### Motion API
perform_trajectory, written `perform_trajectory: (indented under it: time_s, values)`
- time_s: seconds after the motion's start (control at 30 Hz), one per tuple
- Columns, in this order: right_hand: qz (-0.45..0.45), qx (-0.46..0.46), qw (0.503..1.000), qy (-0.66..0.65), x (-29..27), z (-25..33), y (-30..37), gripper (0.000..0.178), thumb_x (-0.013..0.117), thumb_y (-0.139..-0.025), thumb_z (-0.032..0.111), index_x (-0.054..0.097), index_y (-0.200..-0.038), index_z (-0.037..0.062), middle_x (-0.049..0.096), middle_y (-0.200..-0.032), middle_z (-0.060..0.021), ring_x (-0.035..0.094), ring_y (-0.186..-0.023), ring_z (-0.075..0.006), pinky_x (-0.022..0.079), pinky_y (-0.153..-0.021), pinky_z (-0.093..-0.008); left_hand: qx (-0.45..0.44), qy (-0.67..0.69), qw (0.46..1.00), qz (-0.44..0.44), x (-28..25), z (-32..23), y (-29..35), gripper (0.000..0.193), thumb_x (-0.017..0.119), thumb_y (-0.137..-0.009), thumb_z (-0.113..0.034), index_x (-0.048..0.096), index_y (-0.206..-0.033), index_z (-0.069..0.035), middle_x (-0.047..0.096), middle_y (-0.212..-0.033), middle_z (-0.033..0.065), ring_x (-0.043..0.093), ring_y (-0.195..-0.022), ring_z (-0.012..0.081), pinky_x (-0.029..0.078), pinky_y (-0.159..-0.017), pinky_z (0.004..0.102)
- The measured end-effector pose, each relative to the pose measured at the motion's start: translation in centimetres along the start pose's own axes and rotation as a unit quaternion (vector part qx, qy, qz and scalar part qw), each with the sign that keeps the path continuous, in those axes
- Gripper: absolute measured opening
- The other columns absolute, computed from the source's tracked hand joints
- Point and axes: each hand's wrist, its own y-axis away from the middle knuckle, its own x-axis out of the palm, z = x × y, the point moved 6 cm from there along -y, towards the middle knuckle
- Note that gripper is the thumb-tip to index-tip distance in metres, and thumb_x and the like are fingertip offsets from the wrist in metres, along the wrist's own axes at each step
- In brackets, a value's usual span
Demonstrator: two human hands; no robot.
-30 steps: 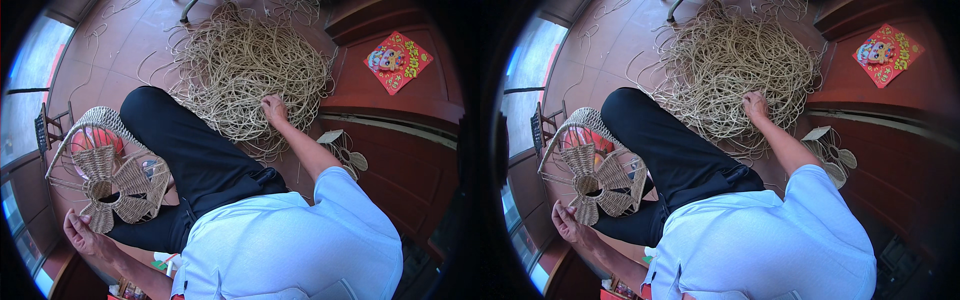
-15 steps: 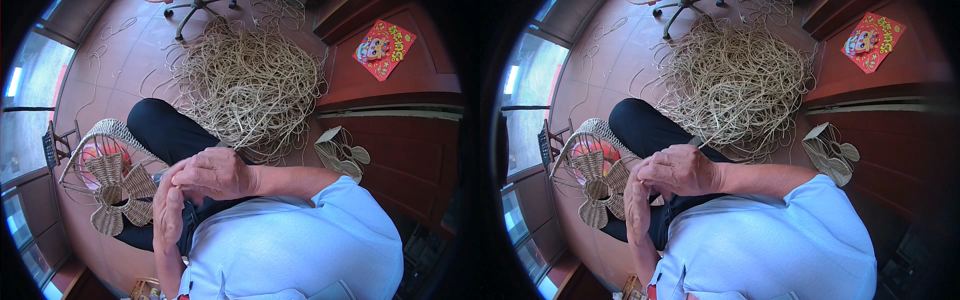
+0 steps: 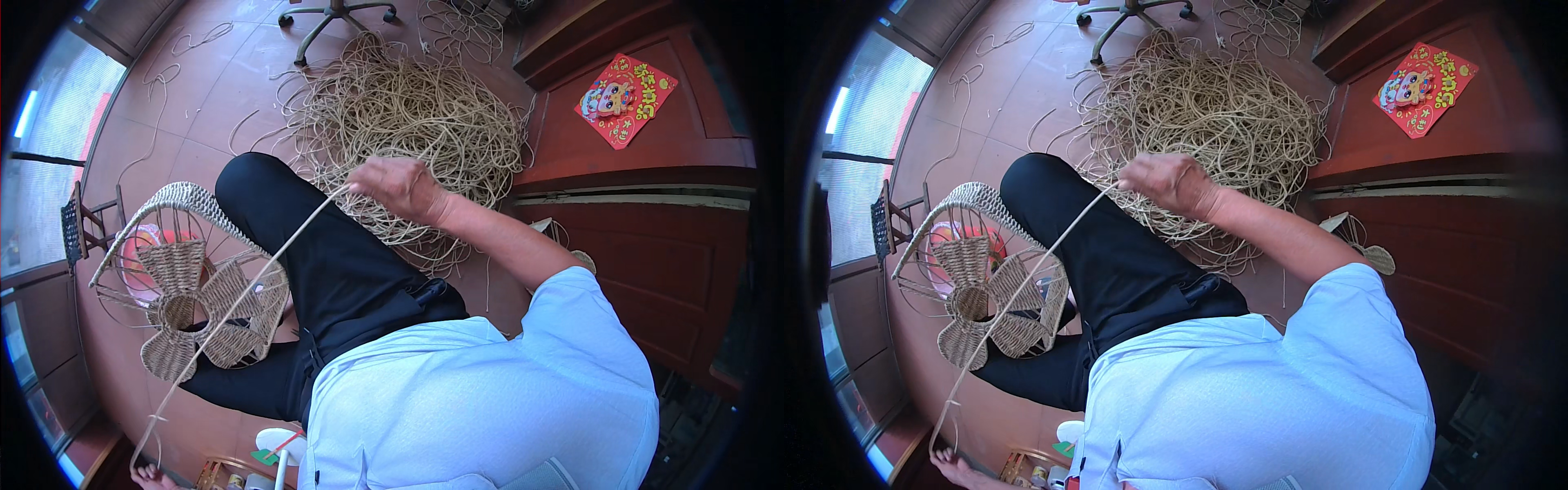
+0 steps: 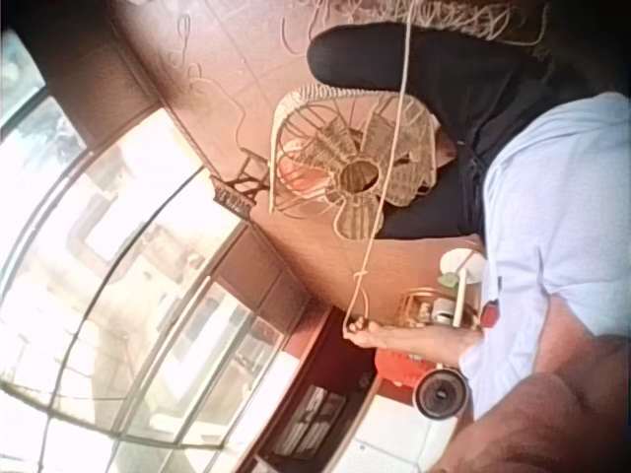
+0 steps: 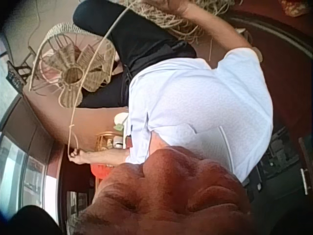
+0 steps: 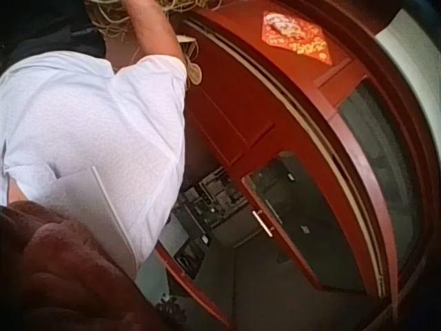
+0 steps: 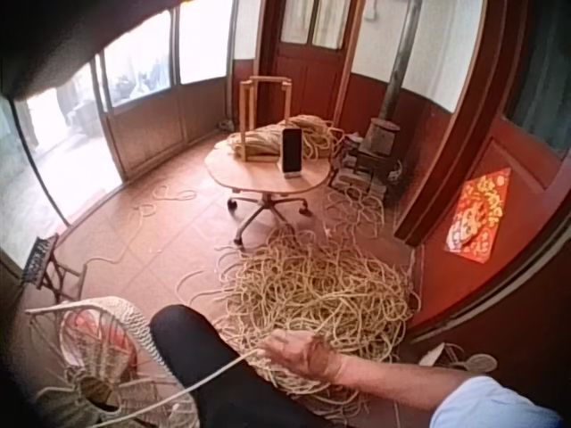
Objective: Manually weave a basket using straw/rattan fibers on a wooden frame.
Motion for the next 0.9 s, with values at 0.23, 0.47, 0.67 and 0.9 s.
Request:
perform_trajectory:
  time_s: [0.23, 0.47, 0.67, 0.9]
  values:
    - [-0.04, -0.097, 0.988, -0.11, 0.0, 10.9, -4.0, 0.017, 0.075, -0.1, 0.029, 0.069, -0.099, 0.0124, 0.063, -0.08, -0.0027, 0.068, -0.069, -0.0205, 0.055, -0.058, -0.0366, 0.138, -0.288, 0.928, 0.19, 30.3, -4.8, 12.6, 0.068, 0.045, -0.112, -0.049, 0.048, -0.16, -0.001, 0.056, -0.16, 0.0124, 0.062, -0.082, 0.0073, 0.046, -0.07, 0.016]
    - [-0.031, -0.194, 0.964, -0.181, 1.9, 19.3, -7.2, 0.021, 0.072, -0.1, 0.033, 0.064, -0.099, 0.0137, 0.055, -0.082, 0.0008, 0.065, -0.072, -0.0166, 0.052, -0.061, -0.0331, -0.079, -0.095, 0.876, 0.466, 47.2, -1.4, 27.2, 0.042, 0.052, -0.117, -0.04, 0.072, -0.122, -0.003, 0.064, -0.083, 0.0003, 0.041, -0.051, 0.003, 0.029, -0.045, 0.0226]
    - [0.039, -0.091, 0.993, -0.069, 1.6, 5.9, -5.2, 0.023, 0.077, -0.099, 0.03, 0.066, -0.103, 0.0105, 0.067, -0.087, -0.0069, 0.073, -0.076, -0.0277, 0.058, -0.063, -0.0402, -0.082, -0.108, 0.989, -0.056, 22.4, 0.9, 10.1, 0.028, 0.06, -0.114, -0.035, 0.066, -0.106, -0.009, 0.044, -0.069, -0.0076, 0.039, -0.057, 0.0027, 0.031, -0.049, 0.0206]
    - [-0.002, 0.035, 0.999, -0.038, -3.8, -0.6, -6.4, 0.02, 0.069, -0.108, 0.022, 0.071, -0.109, 0.0019, 0.073, -0.096, -0.0171, 0.075, -0.083, -0.0338, 0.058, -0.069, -0.04, -0.143, -0.244, 0.941, -0.187, 3.3, 7.4, 2.8, 0.034, 0.063, -0.112, -0.038, 0.066, -0.132, -0.01, 0.065, -0.089, -0.0002, 0.051, -0.065, 0.005, 0.036, -0.051, 0.0193]
